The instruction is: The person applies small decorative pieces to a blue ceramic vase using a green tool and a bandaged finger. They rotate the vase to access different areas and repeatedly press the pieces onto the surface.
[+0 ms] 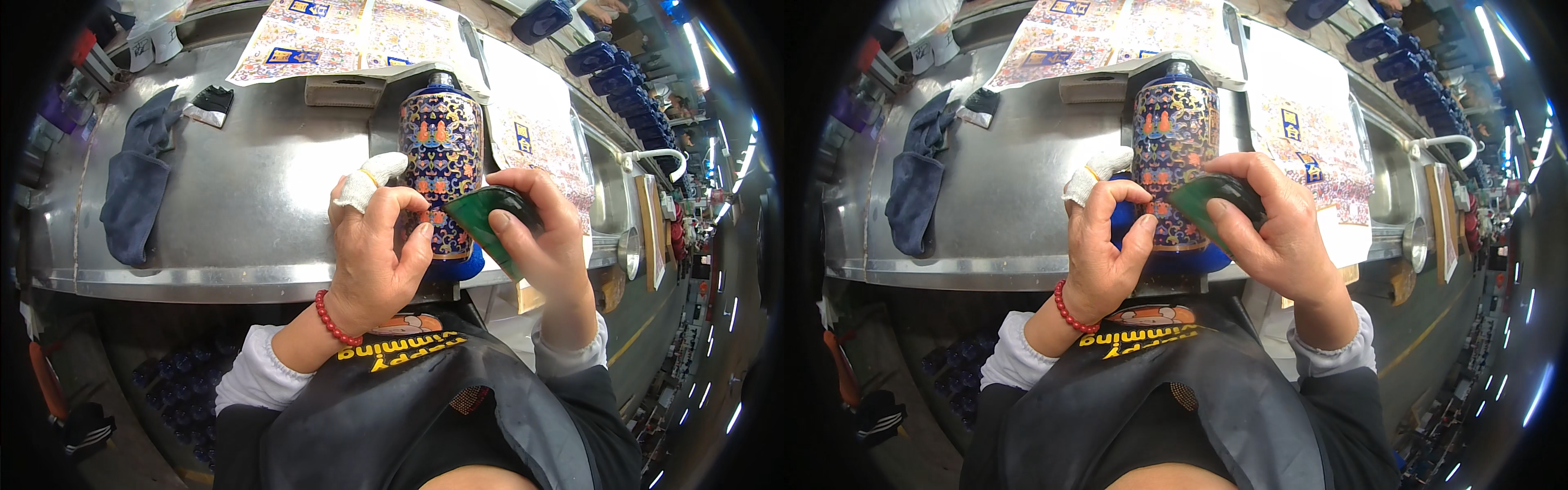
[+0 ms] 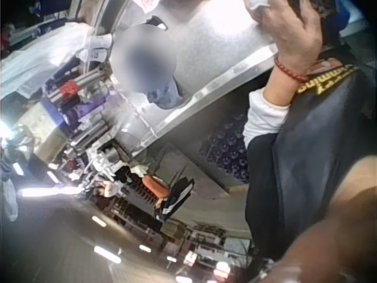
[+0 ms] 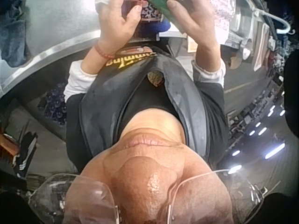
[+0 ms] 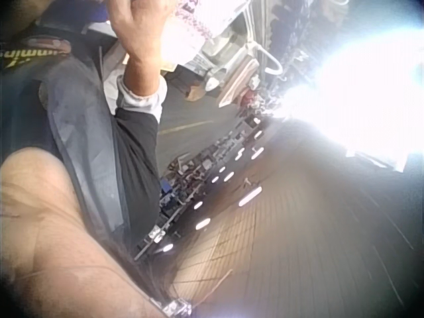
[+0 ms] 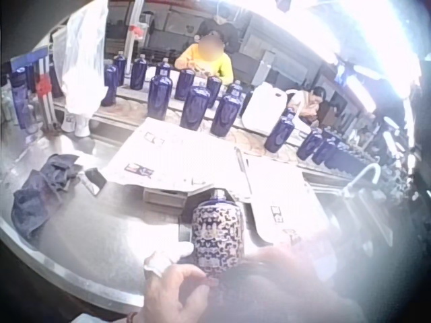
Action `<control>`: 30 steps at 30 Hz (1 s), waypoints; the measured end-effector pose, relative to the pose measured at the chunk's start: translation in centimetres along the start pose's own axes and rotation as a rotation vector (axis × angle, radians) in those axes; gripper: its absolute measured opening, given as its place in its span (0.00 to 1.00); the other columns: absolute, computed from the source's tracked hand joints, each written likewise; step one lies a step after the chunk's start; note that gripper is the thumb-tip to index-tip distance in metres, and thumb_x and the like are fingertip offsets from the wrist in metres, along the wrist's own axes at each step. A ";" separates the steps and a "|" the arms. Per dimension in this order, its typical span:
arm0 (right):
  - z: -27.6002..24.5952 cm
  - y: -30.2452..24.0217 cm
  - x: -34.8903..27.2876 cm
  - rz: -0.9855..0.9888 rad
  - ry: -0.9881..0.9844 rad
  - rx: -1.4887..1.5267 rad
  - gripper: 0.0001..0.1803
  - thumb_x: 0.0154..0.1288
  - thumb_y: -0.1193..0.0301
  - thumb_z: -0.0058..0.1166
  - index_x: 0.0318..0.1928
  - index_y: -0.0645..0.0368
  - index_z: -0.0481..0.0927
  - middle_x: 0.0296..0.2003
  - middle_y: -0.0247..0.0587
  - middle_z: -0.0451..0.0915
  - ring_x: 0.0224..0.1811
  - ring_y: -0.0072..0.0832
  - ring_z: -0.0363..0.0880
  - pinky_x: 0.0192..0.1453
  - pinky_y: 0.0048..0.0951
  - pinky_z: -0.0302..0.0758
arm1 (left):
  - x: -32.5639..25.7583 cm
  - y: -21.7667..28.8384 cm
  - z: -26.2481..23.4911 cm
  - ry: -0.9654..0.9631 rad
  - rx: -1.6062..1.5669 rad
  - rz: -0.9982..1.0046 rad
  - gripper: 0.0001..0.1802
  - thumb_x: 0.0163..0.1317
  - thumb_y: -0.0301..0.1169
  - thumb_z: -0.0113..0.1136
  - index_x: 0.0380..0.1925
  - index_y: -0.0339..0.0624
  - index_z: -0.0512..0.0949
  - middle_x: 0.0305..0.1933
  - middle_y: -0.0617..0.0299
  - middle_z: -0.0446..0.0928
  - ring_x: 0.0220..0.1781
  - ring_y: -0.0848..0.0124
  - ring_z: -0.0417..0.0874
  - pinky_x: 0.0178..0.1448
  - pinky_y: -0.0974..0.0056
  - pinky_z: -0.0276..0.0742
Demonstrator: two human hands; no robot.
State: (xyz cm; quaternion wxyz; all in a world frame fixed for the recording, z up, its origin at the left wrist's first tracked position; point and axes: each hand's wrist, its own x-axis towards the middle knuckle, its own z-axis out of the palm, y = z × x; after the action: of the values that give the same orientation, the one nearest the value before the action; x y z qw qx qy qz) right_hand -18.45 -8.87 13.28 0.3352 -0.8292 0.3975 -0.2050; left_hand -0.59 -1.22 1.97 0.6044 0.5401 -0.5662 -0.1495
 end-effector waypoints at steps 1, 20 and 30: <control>0.0 -0.1 0.0 0.014 0.003 0.019 0.19 0.64 0.78 0.59 0.55 0.66 0.80 0.46 0.39 0.82 0.48 0.23 0.80 0.55 0.26 0.75 | 0.0 0.0 0.0 -0.001 0.001 -0.002 0.12 0.57 0.26 0.63 0.42 0.41 0.78 0.40 0.54 0.79 0.46 0.54 0.76 0.66 0.48 0.62; -2.4 0.1 2.4 -0.110 -0.097 -0.079 0.17 0.66 0.75 0.62 0.54 0.65 0.81 0.42 0.37 0.84 0.44 0.21 0.82 0.50 0.24 0.77 | 0.2 1.0 -0.3 -0.025 -0.010 0.017 0.12 0.56 0.25 0.63 0.41 0.39 0.80 0.48 0.47 0.78 0.56 0.48 0.73 0.67 0.48 0.63; -2.8 -0.4 7.6 -0.414 -0.321 -0.143 0.16 0.62 0.76 0.62 0.51 0.63 0.84 0.36 0.48 0.88 0.36 0.34 0.88 0.41 0.31 0.82 | -0.4 1.2 -0.5 -0.074 -0.130 -0.191 0.13 0.58 0.23 0.62 0.44 0.40 0.78 0.50 0.49 0.77 0.55 0.50 0.73 0.64 0.49 0.64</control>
State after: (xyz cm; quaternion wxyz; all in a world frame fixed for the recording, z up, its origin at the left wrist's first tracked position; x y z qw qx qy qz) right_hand -15.41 -15.83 16.09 0.2854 -0.9364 0.1745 -0.1064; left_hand -0.77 -0.26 2.85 0.6000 0.5452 -0.5231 -0.2628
